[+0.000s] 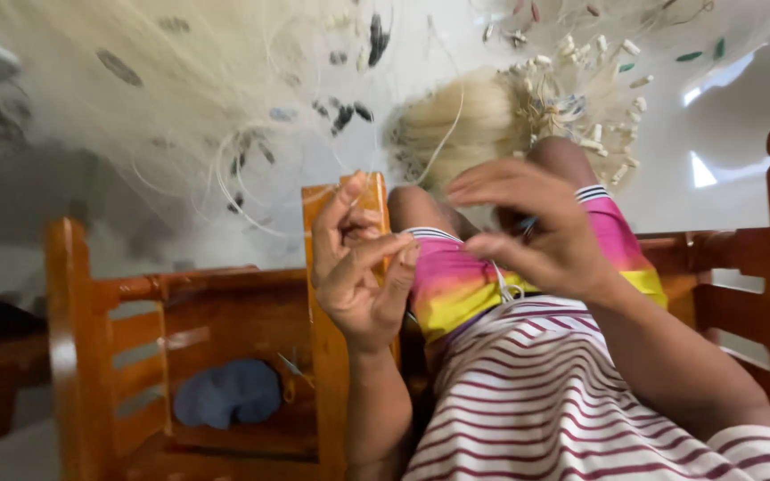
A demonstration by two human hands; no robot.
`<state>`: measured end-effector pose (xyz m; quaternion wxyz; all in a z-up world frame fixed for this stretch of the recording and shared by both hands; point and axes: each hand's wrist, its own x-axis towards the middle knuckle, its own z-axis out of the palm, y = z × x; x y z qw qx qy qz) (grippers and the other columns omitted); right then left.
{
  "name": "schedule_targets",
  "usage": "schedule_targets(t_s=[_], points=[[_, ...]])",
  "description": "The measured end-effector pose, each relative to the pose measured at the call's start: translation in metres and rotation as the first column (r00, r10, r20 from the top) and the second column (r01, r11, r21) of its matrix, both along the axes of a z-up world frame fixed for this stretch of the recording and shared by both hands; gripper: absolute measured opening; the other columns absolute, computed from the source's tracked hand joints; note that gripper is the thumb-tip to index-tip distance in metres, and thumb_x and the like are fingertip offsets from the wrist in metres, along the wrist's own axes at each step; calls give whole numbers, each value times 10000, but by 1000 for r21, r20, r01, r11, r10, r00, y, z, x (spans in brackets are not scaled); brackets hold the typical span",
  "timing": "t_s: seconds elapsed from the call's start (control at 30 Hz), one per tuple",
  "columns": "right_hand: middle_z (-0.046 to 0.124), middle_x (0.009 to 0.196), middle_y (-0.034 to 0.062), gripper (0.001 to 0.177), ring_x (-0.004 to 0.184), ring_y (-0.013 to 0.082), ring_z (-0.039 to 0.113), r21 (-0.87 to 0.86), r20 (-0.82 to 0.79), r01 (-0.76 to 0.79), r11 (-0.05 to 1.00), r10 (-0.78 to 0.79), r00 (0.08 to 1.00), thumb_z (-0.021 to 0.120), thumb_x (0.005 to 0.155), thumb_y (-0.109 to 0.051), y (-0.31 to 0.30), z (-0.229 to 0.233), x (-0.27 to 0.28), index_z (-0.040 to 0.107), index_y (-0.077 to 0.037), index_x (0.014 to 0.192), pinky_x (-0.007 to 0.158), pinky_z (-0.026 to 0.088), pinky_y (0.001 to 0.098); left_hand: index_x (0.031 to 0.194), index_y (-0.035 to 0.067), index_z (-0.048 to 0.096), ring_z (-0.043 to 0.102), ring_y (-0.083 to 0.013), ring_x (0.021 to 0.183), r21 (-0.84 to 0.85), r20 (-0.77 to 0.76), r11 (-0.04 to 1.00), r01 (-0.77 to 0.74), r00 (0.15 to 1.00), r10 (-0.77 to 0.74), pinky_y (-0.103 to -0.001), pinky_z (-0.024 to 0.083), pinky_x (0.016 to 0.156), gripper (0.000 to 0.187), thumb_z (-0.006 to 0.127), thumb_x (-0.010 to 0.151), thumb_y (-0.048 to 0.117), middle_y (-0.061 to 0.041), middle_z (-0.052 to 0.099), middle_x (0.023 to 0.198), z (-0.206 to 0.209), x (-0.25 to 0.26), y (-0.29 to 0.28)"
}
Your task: Repairing a fishing net using a netting needle and scissors
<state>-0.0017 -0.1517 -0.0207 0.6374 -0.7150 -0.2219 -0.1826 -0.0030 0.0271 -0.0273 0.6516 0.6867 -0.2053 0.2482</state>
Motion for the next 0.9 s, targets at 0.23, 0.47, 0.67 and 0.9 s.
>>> schedule_targets(t_s=[0.23, 0.47, 0.67, 0.9], points=[[670, 757, 113, 227, 512, 154, 514, 48, 18, -219, 975, 219, 976, 742, 783, -123, 31, 24, 2, 701, -11, 976, 487, 451, 291, 864, 61, 715, 535, -186, 962, 17, -1, 1000, -14, 1000, 14, -248, 462, 813, 115, 720, 845, 175, -203, 507, 1337, 9, -11, 8], [696, 708, 108, 110, 579, 227, 678, -19, 118, -213, 977, 214, 970, 763, 763, -91, 39, 19, 9, 734, -30, 849, 519, 526, 298, 885, 39, 666, 544, -177, 991, -214, -86, 973, 87, 990, -108, -307, 452, 873, 85, 681, 871, 121, -214, 515, 1349, 1, -16, 17], [684, 736, 72, 62, 602, 218, 672, -59, 111, -151, 987, 157, 981, 726, 814, -118, 41, 11, 8, 739, -61, 836, 524, 524, 299, 880, -18, 622, 539, -199, 962, -301, -139, 948, 101, 979, -148, -309, 443, 871, 127, 668, 869, 100, -274, 511, 1334, 1, -20, 19], [680, 833, 128, 75, 699, 226, 649, 104, -71, -226, 968, 234, 970, 717, 826, -88, 43, -5, 24, 697, -17, 815, 626, 519, 318, 902, 11, 562, 554, -186, 945, -415, -158, 907, 76, 975, -155, -302, 460, 860, 105, 634, 885, 86, -281, 522, 1310, -5, -19, 19]])
